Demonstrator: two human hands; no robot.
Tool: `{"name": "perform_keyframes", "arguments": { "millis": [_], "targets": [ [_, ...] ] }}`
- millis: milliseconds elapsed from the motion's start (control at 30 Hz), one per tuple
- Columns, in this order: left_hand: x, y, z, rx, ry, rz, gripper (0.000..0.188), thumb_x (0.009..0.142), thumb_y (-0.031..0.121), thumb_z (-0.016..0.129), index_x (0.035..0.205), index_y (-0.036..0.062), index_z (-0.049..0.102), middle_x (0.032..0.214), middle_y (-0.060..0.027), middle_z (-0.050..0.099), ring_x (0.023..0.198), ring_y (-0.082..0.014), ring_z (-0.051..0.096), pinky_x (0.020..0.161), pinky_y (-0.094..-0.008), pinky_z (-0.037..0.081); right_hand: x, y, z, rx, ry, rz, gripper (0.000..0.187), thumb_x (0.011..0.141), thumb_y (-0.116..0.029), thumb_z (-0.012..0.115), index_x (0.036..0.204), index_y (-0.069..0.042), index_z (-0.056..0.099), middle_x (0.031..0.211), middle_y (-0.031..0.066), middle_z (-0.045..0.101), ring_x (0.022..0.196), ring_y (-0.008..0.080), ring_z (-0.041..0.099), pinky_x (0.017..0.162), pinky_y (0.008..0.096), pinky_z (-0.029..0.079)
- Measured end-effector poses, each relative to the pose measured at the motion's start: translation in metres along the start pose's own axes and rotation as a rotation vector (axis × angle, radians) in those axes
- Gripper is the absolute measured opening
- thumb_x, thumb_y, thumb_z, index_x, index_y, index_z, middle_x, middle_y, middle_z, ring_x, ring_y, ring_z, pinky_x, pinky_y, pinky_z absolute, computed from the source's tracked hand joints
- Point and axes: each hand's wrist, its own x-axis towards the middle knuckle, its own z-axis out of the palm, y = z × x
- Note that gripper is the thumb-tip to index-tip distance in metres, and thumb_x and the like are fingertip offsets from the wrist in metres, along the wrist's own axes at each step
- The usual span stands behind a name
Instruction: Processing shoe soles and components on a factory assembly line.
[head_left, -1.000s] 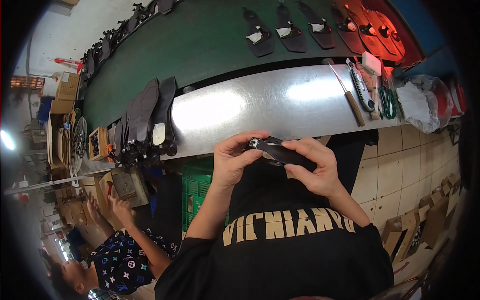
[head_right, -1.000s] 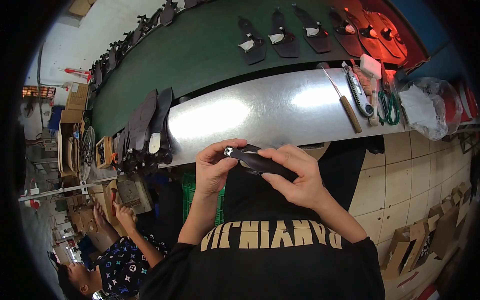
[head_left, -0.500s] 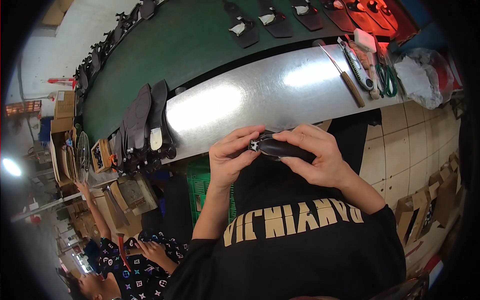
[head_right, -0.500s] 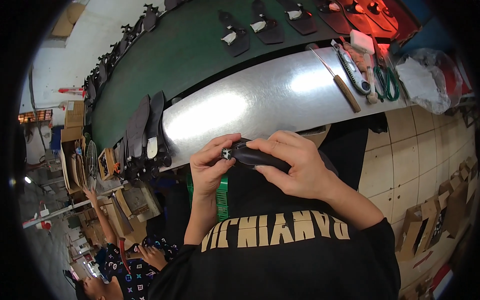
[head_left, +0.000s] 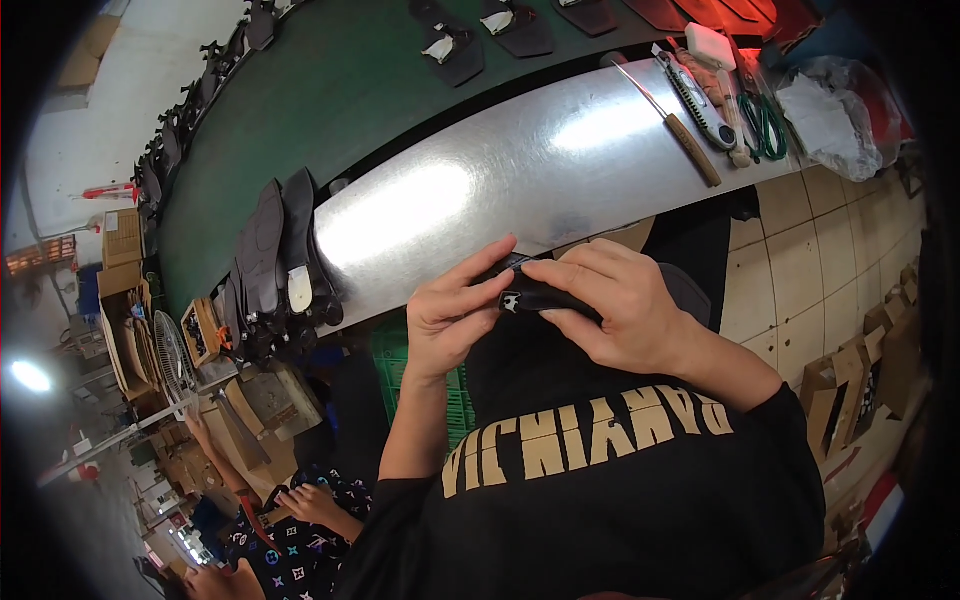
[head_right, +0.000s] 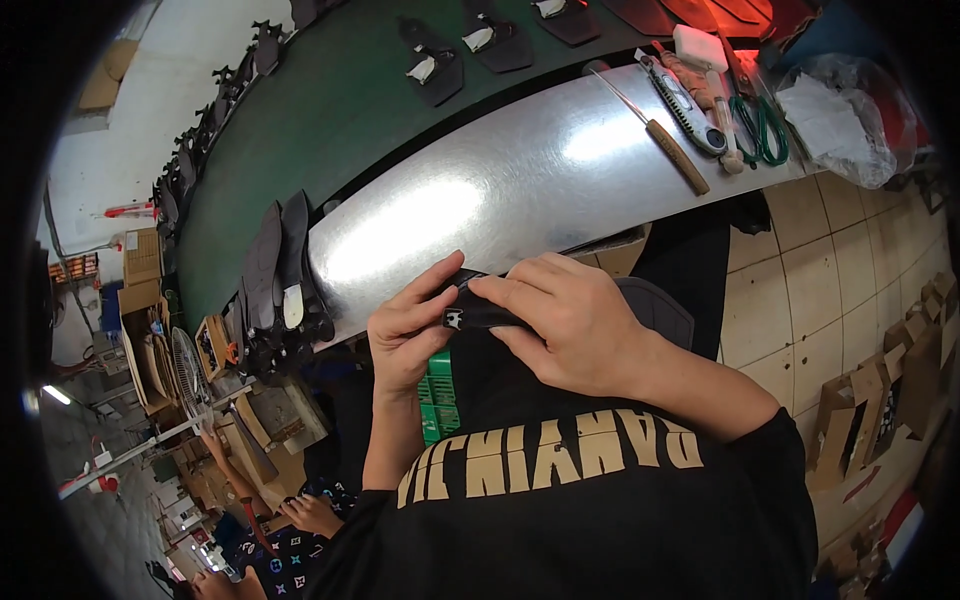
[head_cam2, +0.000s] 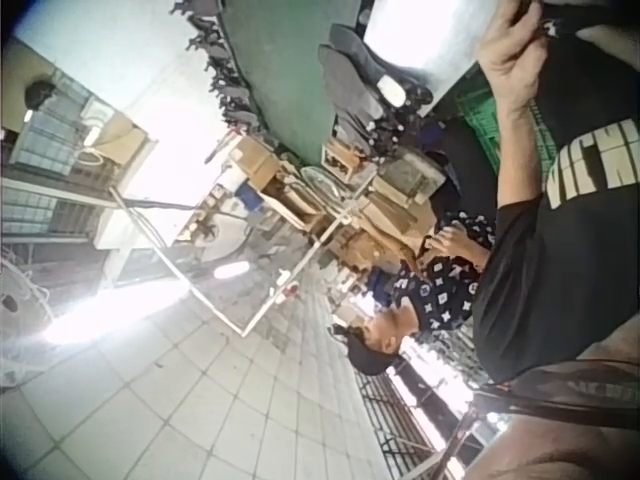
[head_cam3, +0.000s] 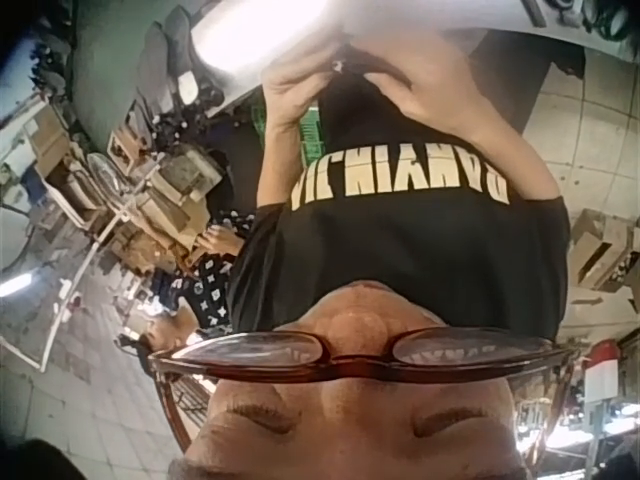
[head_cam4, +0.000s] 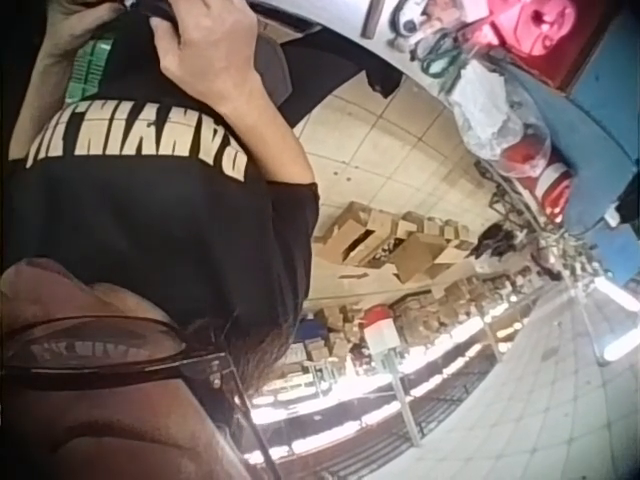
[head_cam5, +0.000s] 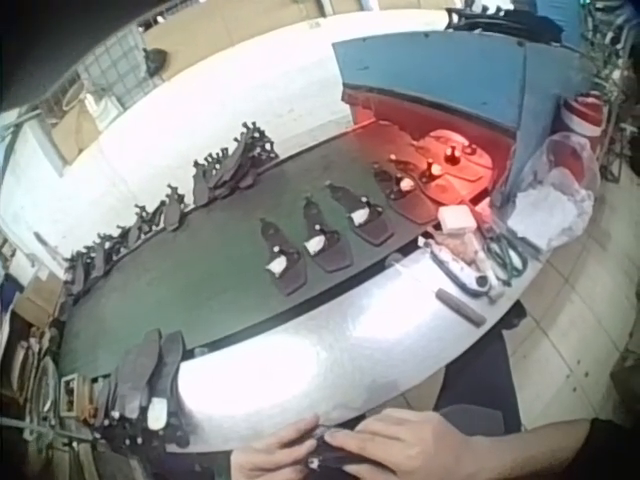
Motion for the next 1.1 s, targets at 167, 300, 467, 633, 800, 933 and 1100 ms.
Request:
{"name": "perform_keyframes", "arguments": {
  "millis": [167, 300, 467, 633, 800, 933, 1100],
  "targets": [
    [-0.002, 0.003, 0.003, -0.016, 0.026, -0.033, 0.043, 0.076, -0.016, 0.056, 0.115, -0.0031, 0.068, 0.134, -0.0275, 0.054, 0.115, -0.0226, 0.061, 0.084, -0.025, 0.052, 0.002, 0.002, 0.002, -0.011, -0.008, 0.016, 0.044, 0.073, -0.006, 0.074, 0.116, -0.003, 0.063, 0.087, 0.0105, 0.061, 0.078, 0.0278, 0.062, 0.069, 0.0365, 0.05],
    [0.0, 0.002, 0.012, -0.023, 0.103, -0.149, 0.046, 0.08, -0.015, 0.052, 0.121, -0.0012, 0.065, 0.138, -0.0226, 0.053, 0.114, -0.021, 0.06, 0.081, -0.0248, 0.055, 0.002, 0.01, 0.005, 0.11, -0.046, 0.15, 0.041, 0.077, -0.008, 0.071, 0.117, -0.003, 0.062, 0.084, 0.0106, 0.06, 0.076, 0.0282, 0.061, 0.069, 0.0359, 0.05],
    [-0.003, -0.004, 0.011, -0.197, 0.132, -0.37, 0.05, 0.084, -0.013, 0.046, 0.13, 0.0013, 0.059, 0.142, -0.016, 0.051, 0.114, -0.0194, 0.06, 0.08, -0.0264, 0.058, -0.005, 0.027, 0.023, 0.301, 0.038, 0.228, 0.026, 0.078, -0.008, 0.07, 0.104, -0.008, 0.069, 0.082, 0.0093, 0.06, 0.072, 0.0264, 0.061, 0.065, 0.0348, 0.049],
    [-0.003, -0.001, 0.017, -0.193, 0.191, -0.429, 0.048, 0.084, -0.012, 0.048, 0.129, 0.0011, 0.06, 0.14, -0.0153, 0.053, 0.112, -0.0179, 0.061, 0.077, -0.0252, 0.058, -0.004, 0.018, 0.022, 0.238, -0.038, 0.314, 0.015, 0.077, -0.009, 0.071, 0.093, -0.011, 0.072, 0.08, 0.0078, 0.059, 0.071, 0.0249, 0.06, 0.065, 0.0355, 0.048],
    [-0.002, -0.001, 0.017, -0.21, 0.224, -0.462, 0.044, 0.084, -0.011, 0.053, 0.125, -0.0003, 0.062, 0.132, -0.0135, 0.06, 0.104, -0.0154, 0.064, 0.073, -0.0235, 0.058, 0.004, 0.023, 0.011, 0.014, -0.187, 0.026, 0.026, 0.072, -0.011, 0.077, 0.097, -0.012, 0.072, 0.088, 0.0076, 0.057, 0.081, 0.0262, 0.059, 0.069, 0.0356, 0.048],
    [-0.002, -0.005, 0.019, -0.187, 0.299, -0.486, 0.039, 0.083, -0.01, 0.056, 0.121, -0.0017, 0.065, 0.123, -0.0125, 0.065, 0.093, -0.0123, 0.066, 0.069, -0.0222, 0.058, 0.004, 0.02, 0.012, -0.017, -0.201, 0.031, 0.03, 0.069, -0.015, 0.08, 0.097, -0.013, 0.069, 0.089, 0.0069, 0.055, 0.085, 0.0269, 0.059, 0.07, 0.037, 0.047],
    [-0.002, -0.005, 0.021, -0.142, 0.311, -0.452, 0.036, 0.083, -0.01, 0.057, 0.117, -0.0032, 0.066, 0.12, -0.0128, 0.066, 0.09, -0.0108, 0.066, 0.066, -0.0209, 0.057, -0.002, 0.027, 0.021, 0.07, -0.147, 0.107, 0.03, 0.066, -0.015, 0.082, 0.09, -0.012, 0.065, 0.088, 0.0063, 0.054, 0.084, 0.0259, 0.058, 0.069, 0.0362, 0.047]
  ]
}}
